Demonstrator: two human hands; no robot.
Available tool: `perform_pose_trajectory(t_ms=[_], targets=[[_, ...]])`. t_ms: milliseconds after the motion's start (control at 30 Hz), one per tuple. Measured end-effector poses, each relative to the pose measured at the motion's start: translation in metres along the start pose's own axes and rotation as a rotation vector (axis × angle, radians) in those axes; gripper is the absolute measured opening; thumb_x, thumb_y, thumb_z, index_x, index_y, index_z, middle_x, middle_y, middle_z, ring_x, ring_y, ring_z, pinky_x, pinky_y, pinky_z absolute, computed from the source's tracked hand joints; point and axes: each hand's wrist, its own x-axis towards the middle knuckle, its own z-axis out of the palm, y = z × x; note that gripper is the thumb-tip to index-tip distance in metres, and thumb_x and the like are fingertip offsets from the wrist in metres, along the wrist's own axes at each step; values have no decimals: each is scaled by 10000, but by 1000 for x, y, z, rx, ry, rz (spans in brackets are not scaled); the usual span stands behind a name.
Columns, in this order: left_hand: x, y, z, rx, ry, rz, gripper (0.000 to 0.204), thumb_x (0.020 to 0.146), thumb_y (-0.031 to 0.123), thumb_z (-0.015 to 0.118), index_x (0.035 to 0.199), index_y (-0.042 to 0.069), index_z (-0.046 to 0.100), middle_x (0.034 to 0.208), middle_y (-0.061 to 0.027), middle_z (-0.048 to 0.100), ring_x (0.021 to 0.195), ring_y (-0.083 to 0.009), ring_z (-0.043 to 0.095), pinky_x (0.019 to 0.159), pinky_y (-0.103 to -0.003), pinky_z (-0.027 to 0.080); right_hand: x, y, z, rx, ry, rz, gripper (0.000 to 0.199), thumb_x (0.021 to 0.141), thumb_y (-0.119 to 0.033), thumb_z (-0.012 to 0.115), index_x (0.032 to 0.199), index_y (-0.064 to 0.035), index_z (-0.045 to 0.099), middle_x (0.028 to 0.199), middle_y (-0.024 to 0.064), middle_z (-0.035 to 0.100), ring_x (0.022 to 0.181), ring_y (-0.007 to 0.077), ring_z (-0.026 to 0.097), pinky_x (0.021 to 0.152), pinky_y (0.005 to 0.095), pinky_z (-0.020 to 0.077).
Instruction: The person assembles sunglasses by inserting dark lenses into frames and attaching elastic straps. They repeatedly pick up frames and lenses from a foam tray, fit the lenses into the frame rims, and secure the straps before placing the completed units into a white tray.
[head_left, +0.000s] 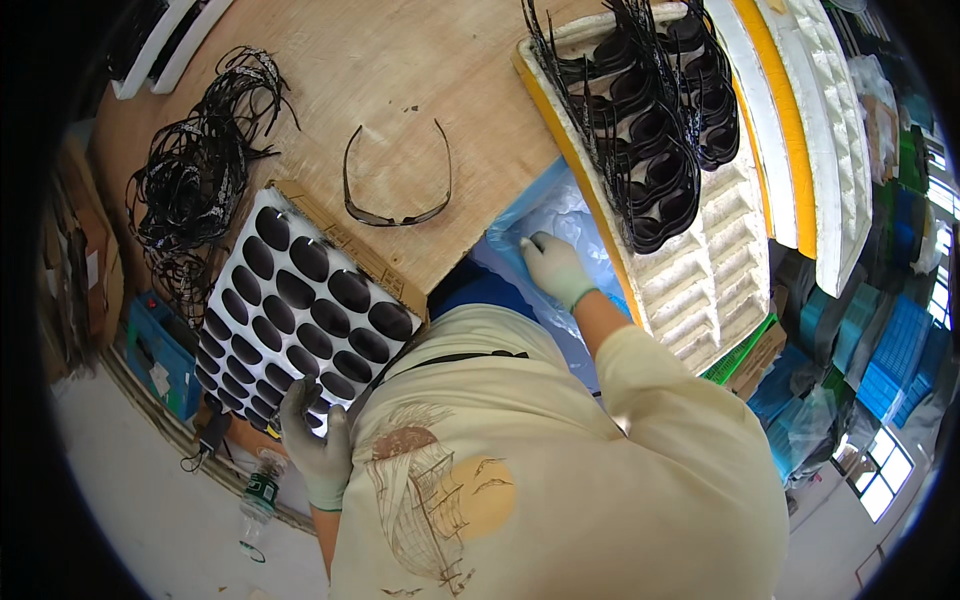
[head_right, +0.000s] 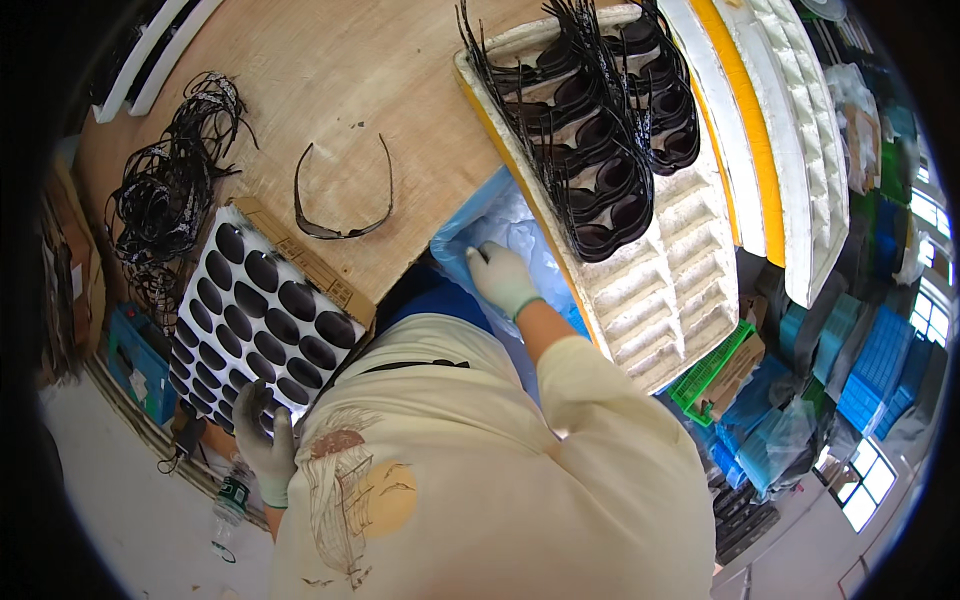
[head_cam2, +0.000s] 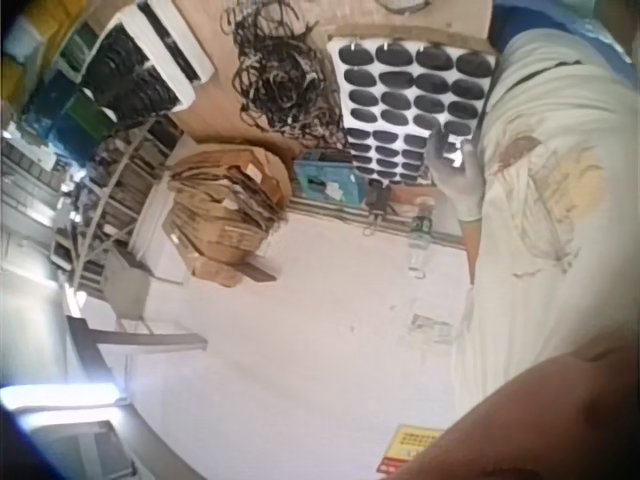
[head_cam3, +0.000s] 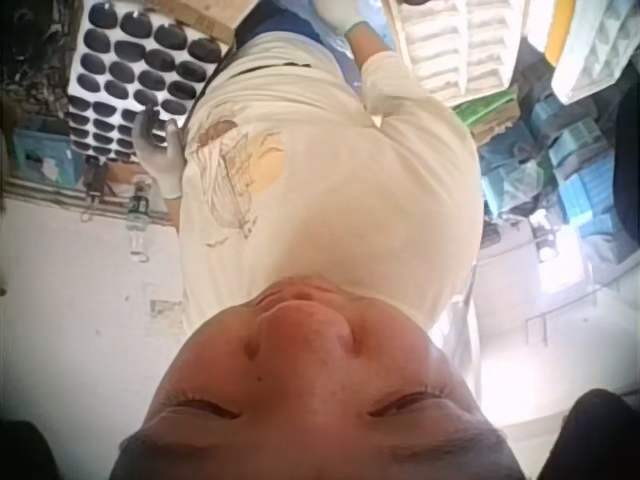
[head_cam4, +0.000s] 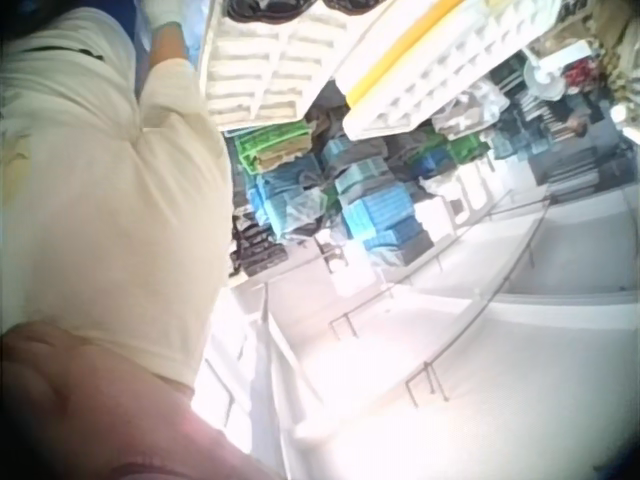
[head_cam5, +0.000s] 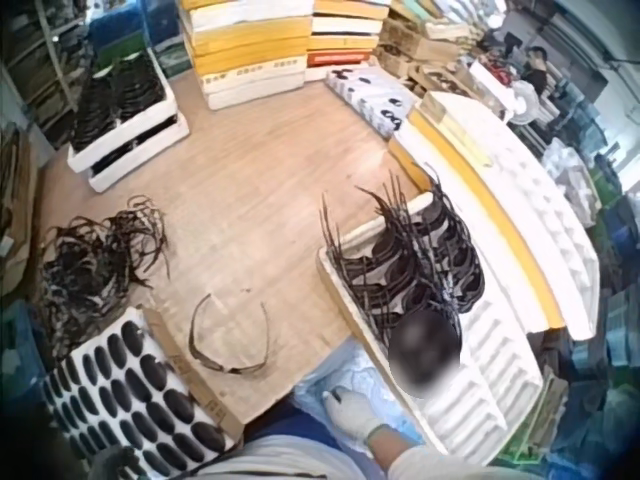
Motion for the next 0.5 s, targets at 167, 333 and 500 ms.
perform_pose_trajectory(t_ms=[167,333,500], targets=[[-4,-5,7,-24,78,30,530,864,80,653,1348,-74,504,1245,-188,640,1079,-258,638,920,-359,506,81,48,24,4,-477,311,575,1011,-510,403,1382,-103,569,1305,215,640,1182,345,623,949,456,494],[-12,-5,12,-88,132,-45,488,883,53,635,1341,-62,509,1225,-167,643,1057,-232,631,932,-345,482,114,47,31,-48,-354,329,595,1004,-500,430,1458,-123,504,1412,196,572,1287,350,555,1007,463,466],[-8,-7,16,-126,92,-72,485,902,70,635,1346,-65,497,1235,-186,633,1072,-246,632,946,-361,490,191,144,76,-139,-52,173,542,1042,-409,401,1448,-71,523,1469,208,527,1367,355,487,1152,415,336]])
